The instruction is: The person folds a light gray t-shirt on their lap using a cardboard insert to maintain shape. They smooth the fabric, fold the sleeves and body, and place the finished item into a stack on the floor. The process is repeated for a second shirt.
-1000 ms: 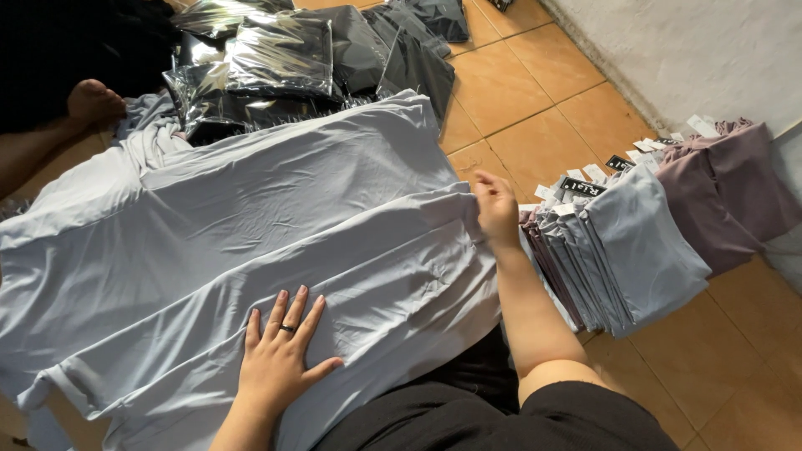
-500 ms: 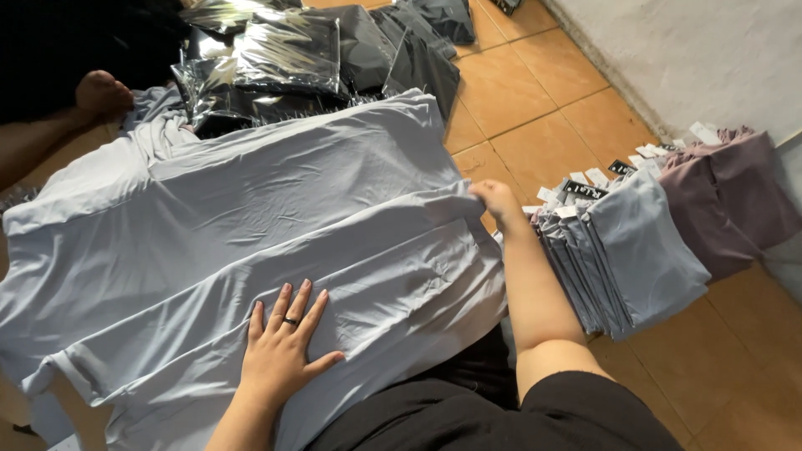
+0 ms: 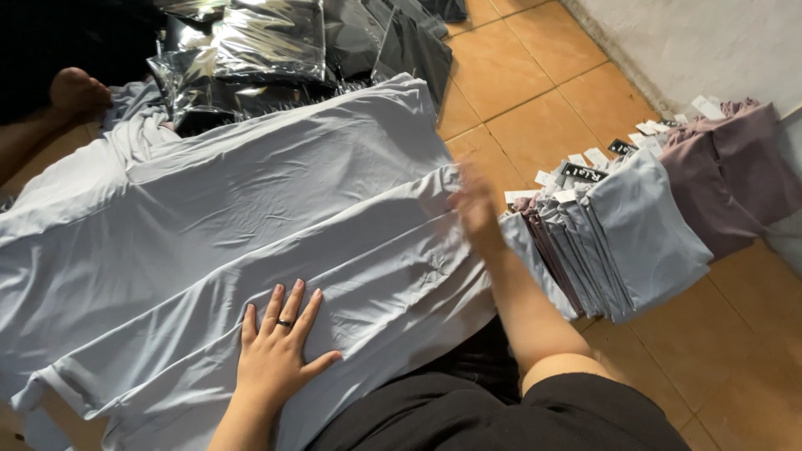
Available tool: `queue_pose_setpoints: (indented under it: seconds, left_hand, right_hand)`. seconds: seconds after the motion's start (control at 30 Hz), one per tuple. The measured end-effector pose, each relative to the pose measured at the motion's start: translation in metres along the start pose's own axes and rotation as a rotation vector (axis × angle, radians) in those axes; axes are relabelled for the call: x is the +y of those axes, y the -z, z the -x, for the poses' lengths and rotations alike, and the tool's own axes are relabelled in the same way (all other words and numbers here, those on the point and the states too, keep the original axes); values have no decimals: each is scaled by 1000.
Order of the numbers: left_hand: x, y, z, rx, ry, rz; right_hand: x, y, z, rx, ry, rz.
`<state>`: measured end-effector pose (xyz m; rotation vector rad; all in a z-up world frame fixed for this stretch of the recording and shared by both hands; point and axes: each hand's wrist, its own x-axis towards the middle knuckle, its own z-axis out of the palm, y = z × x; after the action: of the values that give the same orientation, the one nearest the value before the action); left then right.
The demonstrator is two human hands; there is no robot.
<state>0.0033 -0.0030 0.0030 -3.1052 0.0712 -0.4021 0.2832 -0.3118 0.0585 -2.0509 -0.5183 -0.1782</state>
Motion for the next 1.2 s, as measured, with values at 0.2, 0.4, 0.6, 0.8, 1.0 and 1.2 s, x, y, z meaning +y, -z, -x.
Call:
queue_pose_setpoints:
  seconds: [0.2, 0.4, 0.6, 0.8, 1.0, 1.2]
  left_hand:
    - [2, 5, -2, -16, 7, 9]
    - [0, 4, -3, -2, 5, 26]
    - [1, 2, -1, -32, 16, 12]
    - [0, 2, 0, -48, 15, 3]
    - [-1, 0, 0, -47, 5, -3]
    - [1, 2, -1, -34, 15, 10]
  right_hand:
    - [115, -7, 4, -617, 44, 74]
    - [235, 34, -6, -291, -494, 630]
    - [191, 31, 2, -83, -447, -289]
    - [236, 13, -8, -197, -349, 292]
    - [279, 41, -25, 84, -611, 488]
    - [196, 43, -36, 53, -571, 153]
